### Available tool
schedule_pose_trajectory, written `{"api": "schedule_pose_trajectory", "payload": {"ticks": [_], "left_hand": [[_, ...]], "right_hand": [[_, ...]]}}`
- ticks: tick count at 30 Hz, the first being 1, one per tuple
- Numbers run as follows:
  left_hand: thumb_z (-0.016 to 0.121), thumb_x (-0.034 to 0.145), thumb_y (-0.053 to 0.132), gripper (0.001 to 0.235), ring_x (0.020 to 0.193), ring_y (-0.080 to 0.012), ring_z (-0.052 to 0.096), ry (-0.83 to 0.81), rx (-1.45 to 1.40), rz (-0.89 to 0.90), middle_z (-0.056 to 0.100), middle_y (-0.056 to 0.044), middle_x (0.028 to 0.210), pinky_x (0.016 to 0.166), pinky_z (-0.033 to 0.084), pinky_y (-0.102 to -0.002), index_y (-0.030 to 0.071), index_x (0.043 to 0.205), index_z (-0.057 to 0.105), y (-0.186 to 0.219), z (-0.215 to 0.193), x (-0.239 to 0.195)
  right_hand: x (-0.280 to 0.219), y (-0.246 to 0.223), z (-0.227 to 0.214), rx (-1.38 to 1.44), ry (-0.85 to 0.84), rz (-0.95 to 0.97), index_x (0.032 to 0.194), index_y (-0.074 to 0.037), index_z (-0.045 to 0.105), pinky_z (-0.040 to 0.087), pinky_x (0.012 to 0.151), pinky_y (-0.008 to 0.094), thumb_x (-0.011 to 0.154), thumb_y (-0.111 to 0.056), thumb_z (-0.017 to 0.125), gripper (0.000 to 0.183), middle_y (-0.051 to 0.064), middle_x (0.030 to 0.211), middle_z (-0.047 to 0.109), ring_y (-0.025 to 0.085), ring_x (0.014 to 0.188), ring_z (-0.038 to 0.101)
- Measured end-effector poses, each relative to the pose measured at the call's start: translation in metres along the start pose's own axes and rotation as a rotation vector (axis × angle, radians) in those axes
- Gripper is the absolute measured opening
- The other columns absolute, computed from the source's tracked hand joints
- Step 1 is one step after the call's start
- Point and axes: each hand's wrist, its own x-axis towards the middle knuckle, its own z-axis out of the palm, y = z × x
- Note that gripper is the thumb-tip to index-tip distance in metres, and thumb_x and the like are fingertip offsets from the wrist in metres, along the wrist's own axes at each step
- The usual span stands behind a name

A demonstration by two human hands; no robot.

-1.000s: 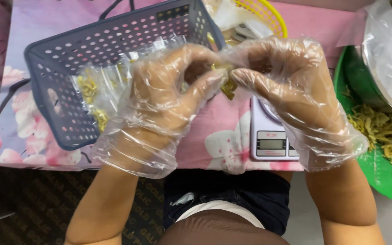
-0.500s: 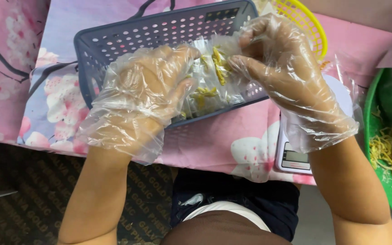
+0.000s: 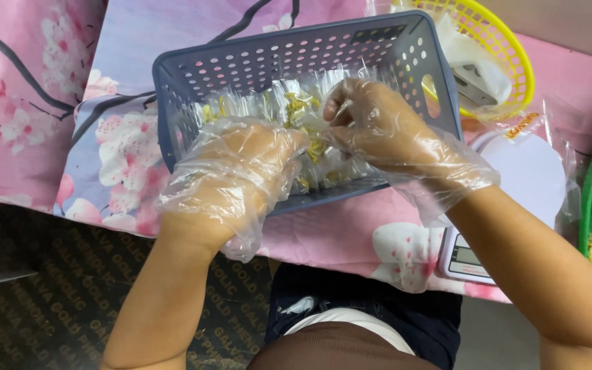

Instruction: The person repeatedly scoops dried yellow food items from a green plate into small clear plastic bags, seals each bag, and places it into a blue basket. A digital scale and a yellow basket are present on the table but not actively used during the clip.

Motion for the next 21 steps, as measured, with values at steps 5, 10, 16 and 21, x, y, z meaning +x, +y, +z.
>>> {"api": "schedule_pose_trajectory", "payload": {"ticks": [5, 10, 16, 21], "left_hand": [[0.043, 0.096, 0.026, 0.030, 0.066, -0.0230, 0.056, -0.205, -0.110, -0.306, 0.057, -0.006, 0.072, 0.065, 0.042, -0.039, 0.013, 0.074, 0.059, 0.004, -0.003, 0.011], [0.050, 0.091, 0.012, 0.016, 0.067, -0.0194, 0.059, -0.131, 0.095, -0.085, 0.059, -0.002, 0.073, 0.061, 0.046, -0.038, 0.018, 0.082, 0.062, -0.021, 0.025, 0.017], [0.056, 0.087, 0.006, 0.016, 0.071, -0.0284, 0.065, -0.104, 0.174, 0.029, 0.065, -0.008, 0.078, 0.063, 0.051, -0.046, 0.016, 0.093, 0.066, -0.019, 0.025, 0.018], [0.055, 0.087, 0.003, 0.018, 0.077, -0.0292, 0.069, -0.139, 0.205, -0.024, 0.068, -0.010, 0.085, 0.068, 0.055, -0.044, 0.014, 0.093, 0.068, -0.019, 0.025, 0.019]], "right_hand": [[0.014, 0.014, 0.006, -0.115, -0.079, -0.042, 0.103, -0.005, 0.063, 0.064, 0.058, 0.029, 0.098, -0.004, 0.062, 0.006, 0.013, 0.097, 0.077, 0.019, 0.064, 0.073], [0.023, 0.022, 0.011, -0.353, -0.043, -0.112, 0.092, -0.014, 0.071, 0.057, 0.069, 0.033, 0.092, -0.014, 0.063, 0.008, 0.002, 0.090, 0.075, 0.017, 0.078, 0.071], [0.028, 0.028, 0.016, -0.548, -0.046, -0.085, 0.091, -0.017, 0.077, 0.058, 0.074, 0.041, 0.083, -0.004, 0.057, 0.025, 0.003, 0.092, 0.078, 0.024, 0.080, 0.072], [0.026, 0.028, 0.016, -0.617, 0.007, -0.117, 0.088, -0.020, 0.081, 0.059, 0.071, 0.049, 0.093, -0.017, 0.054, 0.027, 0.002, 0.075, 0.078, 0.028, 0.071, 0.073]]}}
